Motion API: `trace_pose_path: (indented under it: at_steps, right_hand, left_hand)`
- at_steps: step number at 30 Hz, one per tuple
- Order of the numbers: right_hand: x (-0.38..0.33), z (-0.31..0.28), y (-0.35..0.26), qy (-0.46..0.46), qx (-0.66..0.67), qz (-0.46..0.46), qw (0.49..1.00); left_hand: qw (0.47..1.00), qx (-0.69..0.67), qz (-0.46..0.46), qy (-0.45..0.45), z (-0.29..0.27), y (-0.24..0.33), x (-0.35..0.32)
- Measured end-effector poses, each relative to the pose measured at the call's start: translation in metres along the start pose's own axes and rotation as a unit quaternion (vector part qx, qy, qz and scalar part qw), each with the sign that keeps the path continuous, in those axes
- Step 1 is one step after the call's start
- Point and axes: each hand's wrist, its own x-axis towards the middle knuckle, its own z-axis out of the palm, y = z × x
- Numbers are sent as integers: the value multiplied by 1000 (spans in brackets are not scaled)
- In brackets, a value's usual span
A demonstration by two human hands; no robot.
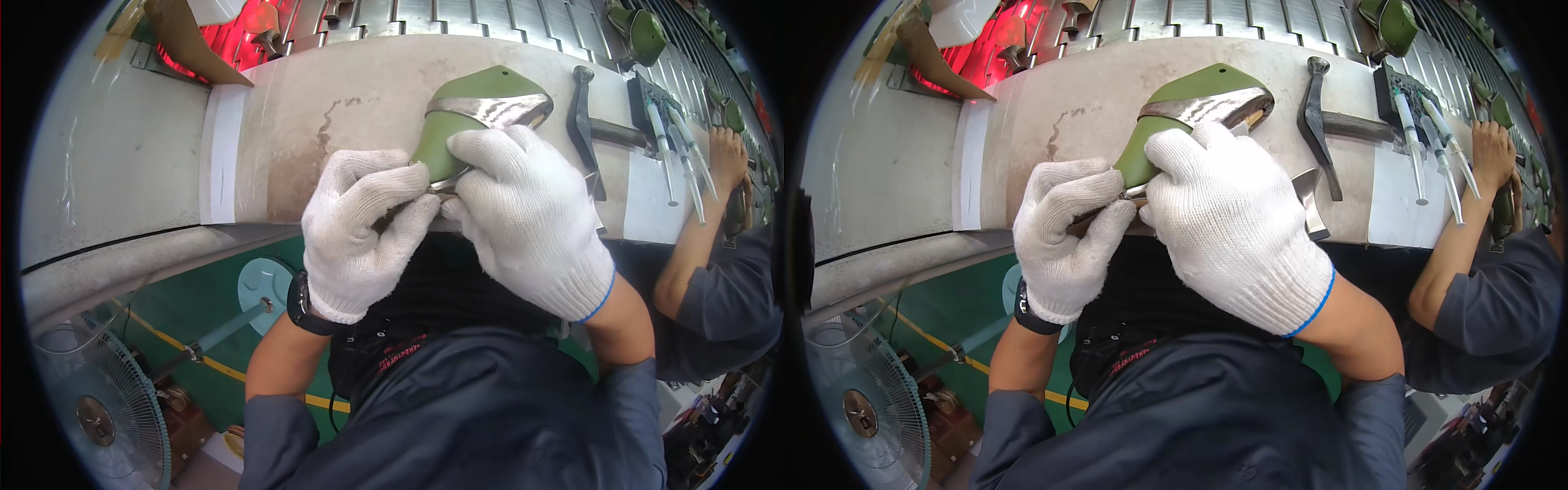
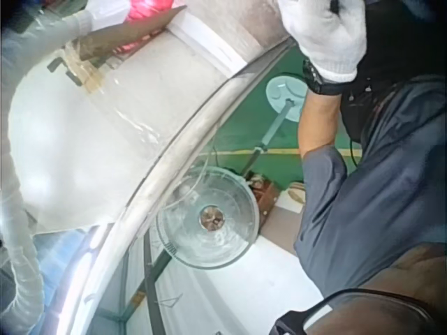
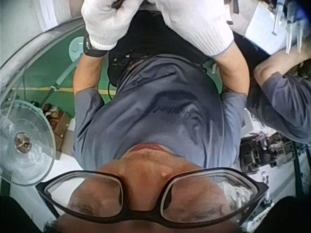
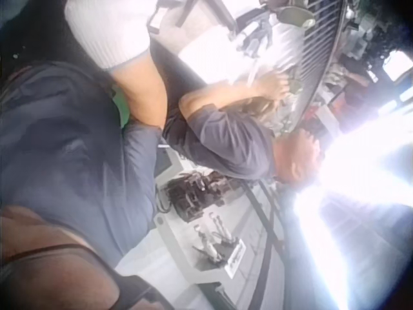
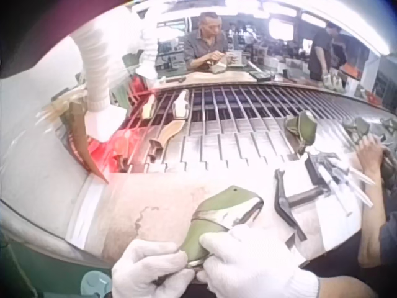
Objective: The person assembles high-heeled shoes by taking shoe lasts and soles from a conveyor, attaching each sole to a shoe bottom by hand, and hammering along the edges with a hammer.
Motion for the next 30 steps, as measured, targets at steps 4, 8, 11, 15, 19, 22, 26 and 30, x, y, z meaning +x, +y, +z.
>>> trace_pose_path:
  at_steps: [4, 8, 11, 15, 19, 22, 26, 30]
  right_hand:
    - [-6, -13, 10, -27, -31, 30, 999]
    - [-25, -37, 33, -4, -128, 30, 991]
    - [-33, -56, 28, 1, -155, 55, 986]
    - [-37, -66, 22, 128, -150, 35, 980]
    - [-42, -51, 9, 248, 54, 113, 961]
    - [-34, -49, -3, 116, 176, 115, 971]
    - [-10, -31, -3, 155, 113, -11, 981]
    - [-5, -16, -7, 206, 24, -84, 975]
  left_hand:
    - [999, 31, 12, -37, -4, 15, 28]
    - [976, 153, 20, -153, 7, 12, 82]
    - [970, 124, 108, -179, 48, -8, 143]
    - [946, 31, 25, -322, 77, -19, 186]
    - [963, -139, 8, -232, 54, -25, 150]
    - [931, -288, -56, -218, 35, -25, 115]
    - [946, -255, 44, -195, 27, -23, 99]
    - [917, -371, -6, -144, 33, -39, 92]
